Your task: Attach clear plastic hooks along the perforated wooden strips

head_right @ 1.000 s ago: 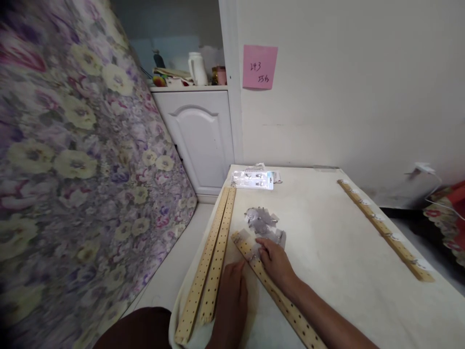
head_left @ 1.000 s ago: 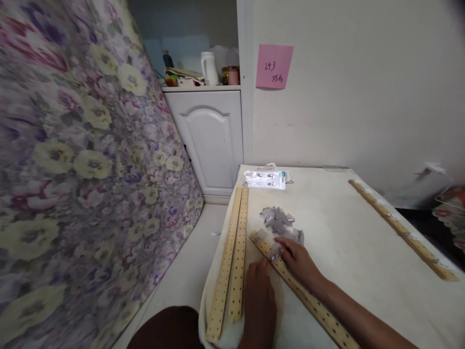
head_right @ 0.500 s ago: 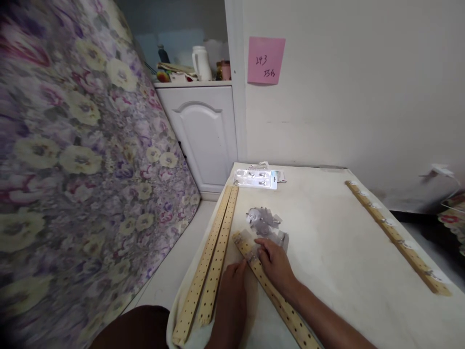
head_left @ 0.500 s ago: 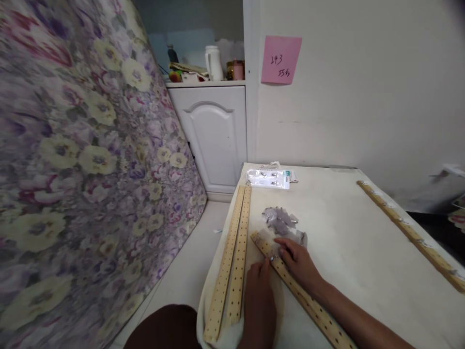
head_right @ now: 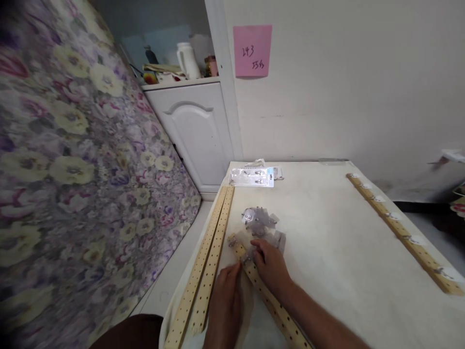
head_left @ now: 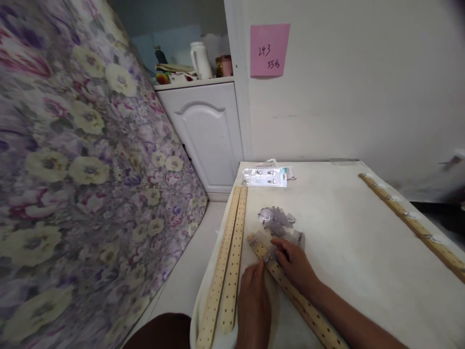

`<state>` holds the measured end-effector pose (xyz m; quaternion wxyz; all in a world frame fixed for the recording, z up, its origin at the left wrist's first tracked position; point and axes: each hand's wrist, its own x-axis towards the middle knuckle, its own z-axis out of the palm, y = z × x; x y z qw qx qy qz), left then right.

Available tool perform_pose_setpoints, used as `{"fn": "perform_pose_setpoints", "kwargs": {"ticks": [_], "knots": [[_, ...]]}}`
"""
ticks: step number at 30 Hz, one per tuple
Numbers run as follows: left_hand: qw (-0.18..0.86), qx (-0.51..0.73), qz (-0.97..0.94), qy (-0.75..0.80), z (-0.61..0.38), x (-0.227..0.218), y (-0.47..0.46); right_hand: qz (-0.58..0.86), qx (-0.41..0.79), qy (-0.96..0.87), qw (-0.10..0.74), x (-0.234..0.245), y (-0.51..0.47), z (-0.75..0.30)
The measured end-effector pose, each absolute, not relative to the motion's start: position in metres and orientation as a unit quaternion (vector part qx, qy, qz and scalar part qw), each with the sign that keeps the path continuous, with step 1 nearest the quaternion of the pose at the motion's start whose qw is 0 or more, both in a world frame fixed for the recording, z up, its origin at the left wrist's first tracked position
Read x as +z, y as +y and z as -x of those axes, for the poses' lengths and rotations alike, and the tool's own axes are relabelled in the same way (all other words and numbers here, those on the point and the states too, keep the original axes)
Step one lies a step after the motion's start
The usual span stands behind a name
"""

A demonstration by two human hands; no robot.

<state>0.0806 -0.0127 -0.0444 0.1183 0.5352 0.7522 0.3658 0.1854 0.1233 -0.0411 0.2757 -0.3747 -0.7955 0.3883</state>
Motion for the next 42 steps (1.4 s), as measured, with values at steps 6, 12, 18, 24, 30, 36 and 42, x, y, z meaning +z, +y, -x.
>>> {"fn": "perform_pose_setpoints", "kwargs": {"ticks": [6, 12, 18, 24, 30, 36, 42], "knots": [[0.114, 0.356, -0.542, 0.753, -0.080, -0.034, -0.014, 0.370, 0.386, -0.796, 0.283, -0.039, 0.124, -0.186], [0.110, 0.381, -0.526, 0.752, -0.082, -0.041, -0.012, 0.370, 0.389, -0.796, 0.278, -0.038, 0.123, -0.186], [0.082, 0.414, -0.512, 0.748, -0.085, -0.051, -0.010, 0.377, 0.392, -0.795, 0.268, -0.036, 0.125, -0.184], [0.059, 0.413, -0.524, 0.743, -0.083, -0.053, -0.010, 0.379, 0.395, -0.796, 0.260, -0.033, 0.124, -0.184], [0.062, 0.407, -0.535, 0.738, -0.083, -0.050, -0.010, 0.374, 0.397, -0.796, 0.263, -0.035, 0.124, -0.184], [0.079, 0.363, -0.556, 0.743, -0.080, -0.043, -0.013, 0.371, 0.389, -0.799, 0.269, -0.038, 0.125, -0.185], [0.072, 0.348, -0.561, 0.748, -0.079, -0.040, -0.013, 0.369, 0.394, -0.799, 0.265, -0.037, 0.124, -0.185]]}}
